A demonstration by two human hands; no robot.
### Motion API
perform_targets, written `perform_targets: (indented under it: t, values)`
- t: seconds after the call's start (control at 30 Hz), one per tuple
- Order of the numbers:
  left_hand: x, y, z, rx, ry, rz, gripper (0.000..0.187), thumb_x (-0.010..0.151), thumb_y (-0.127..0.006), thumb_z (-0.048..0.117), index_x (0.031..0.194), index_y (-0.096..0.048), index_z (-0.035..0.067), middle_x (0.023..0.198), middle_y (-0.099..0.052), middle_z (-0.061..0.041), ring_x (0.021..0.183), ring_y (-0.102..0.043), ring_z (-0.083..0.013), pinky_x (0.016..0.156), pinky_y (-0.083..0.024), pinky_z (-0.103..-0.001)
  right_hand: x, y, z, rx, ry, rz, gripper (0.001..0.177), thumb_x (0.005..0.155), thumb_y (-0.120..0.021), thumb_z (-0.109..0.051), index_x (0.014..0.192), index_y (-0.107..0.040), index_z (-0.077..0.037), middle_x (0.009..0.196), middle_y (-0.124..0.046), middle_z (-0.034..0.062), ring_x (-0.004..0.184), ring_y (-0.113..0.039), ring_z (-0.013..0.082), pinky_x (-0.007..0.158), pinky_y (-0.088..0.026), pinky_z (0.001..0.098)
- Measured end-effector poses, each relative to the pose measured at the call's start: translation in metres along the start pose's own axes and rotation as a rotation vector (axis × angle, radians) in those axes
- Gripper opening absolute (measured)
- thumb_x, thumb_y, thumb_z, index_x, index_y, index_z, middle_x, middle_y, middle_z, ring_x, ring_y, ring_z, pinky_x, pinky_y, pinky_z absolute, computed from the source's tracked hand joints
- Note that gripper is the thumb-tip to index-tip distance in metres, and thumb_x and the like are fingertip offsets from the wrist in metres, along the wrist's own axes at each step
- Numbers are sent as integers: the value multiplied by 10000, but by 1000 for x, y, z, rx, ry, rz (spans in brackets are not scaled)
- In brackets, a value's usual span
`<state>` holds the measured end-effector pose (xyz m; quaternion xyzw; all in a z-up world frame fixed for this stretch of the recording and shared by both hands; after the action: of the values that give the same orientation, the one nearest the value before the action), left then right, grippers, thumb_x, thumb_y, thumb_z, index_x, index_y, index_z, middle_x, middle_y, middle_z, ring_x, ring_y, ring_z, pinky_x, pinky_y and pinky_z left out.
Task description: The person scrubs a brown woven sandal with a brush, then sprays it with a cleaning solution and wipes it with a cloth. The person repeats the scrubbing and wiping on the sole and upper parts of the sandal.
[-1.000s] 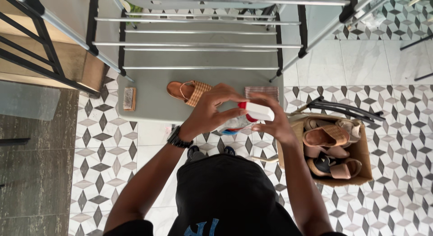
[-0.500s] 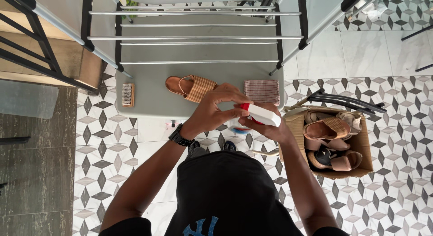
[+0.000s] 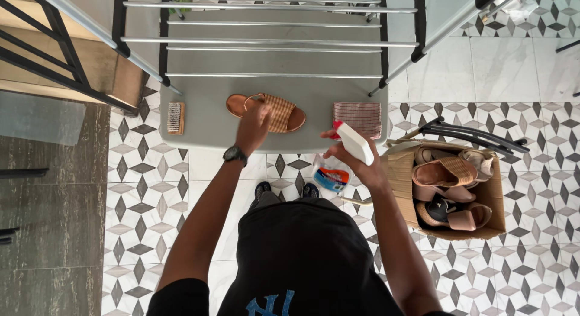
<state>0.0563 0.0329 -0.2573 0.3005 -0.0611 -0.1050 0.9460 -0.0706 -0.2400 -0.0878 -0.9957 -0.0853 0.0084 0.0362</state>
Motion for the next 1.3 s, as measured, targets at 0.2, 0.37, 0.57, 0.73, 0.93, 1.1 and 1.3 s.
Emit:
perform_targets:
  t: [0.2,0.37,0.57,0.73,0.93,1.1,1.3]
  values:
    - [-22,-1,-79,712,-126,-143,434,937,-671,268,1282,-590,18,1320,-598,-218,1273,-535,-350,1045,-443,-517,-14,15,7,-72,-15,77,425,935,-710,-264,1259,-655,6,1227,-733,173,901,-778,229,873,-622,386]
    - [-15,-5,-102,951,-171,16,413,920,-737,159,1311,-610,117,1394,-518,-224,1316,-487,-395,1053,-433,-521,-20,18,12,-30,-62,131,476,945,-722,-318,1254,-653,37,1183,-745,208,889,-781,261,852,-630,392]
    - [8,-10,-93,924,-166,48,458,805,-840,257,1194,-656,98,1521,-418,-216,1399,-414,-412,1115,-399,-542,-22,22,12,28,-93,185,539,929,-735,-304,1338,-598,20,1186,-723,188,890,-771,242,807,-639,366]
    - [18,-11,-100,874,-334,37,209,851,-849,284,988,-733,179,1558,-395,-162,1434,-379,-371,1189,-340,-580,-24,24,17,-5,-76,214,528,926,-744,-293,1337,-617,14,1177,-732,185,868,-773,245,789,-649,375]
    - [13,-2,-76,689,-347,-124,168,854,-800,307,858,-720,159,1590,-381,-115,1440,-351,-376,1186,-285,-595,-26,27,27,-13,-118,222,505,930,-745,-291,1294,-630,40,1182,-733,189,876,-765,252,781,-643,379]
    - [12,4,-25,519,-406,37,307,994,-655,337,909,-637,43,1510,-465,-231,1184,-561,-313,1058,-422,-544,-25,34,29,-99,-17,140,653,963,-571,-507,1323,-642,33,1117,-756,160,783,-776,231,713,-624,356]
    - [-1,-15,0,-139,212,-54,309,1127,-415,363,1031,-506,83,793,-627,-108,638,-596,-144,577,-493,-278,-5,33,25,-130,-83,196,679,1006,-585,-529,1342,-615,59,1199,-746,163,859,-748,221,756,-586,374]
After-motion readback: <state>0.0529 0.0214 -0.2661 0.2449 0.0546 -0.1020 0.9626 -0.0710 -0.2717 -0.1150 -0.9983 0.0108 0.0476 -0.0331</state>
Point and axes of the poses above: each hand's wrist, its own x-axis towards the middle knuckle, its own y-axis out of the back of the hand, z = x × y, the point moved 1 cm from there along x, towards the middle knuckle
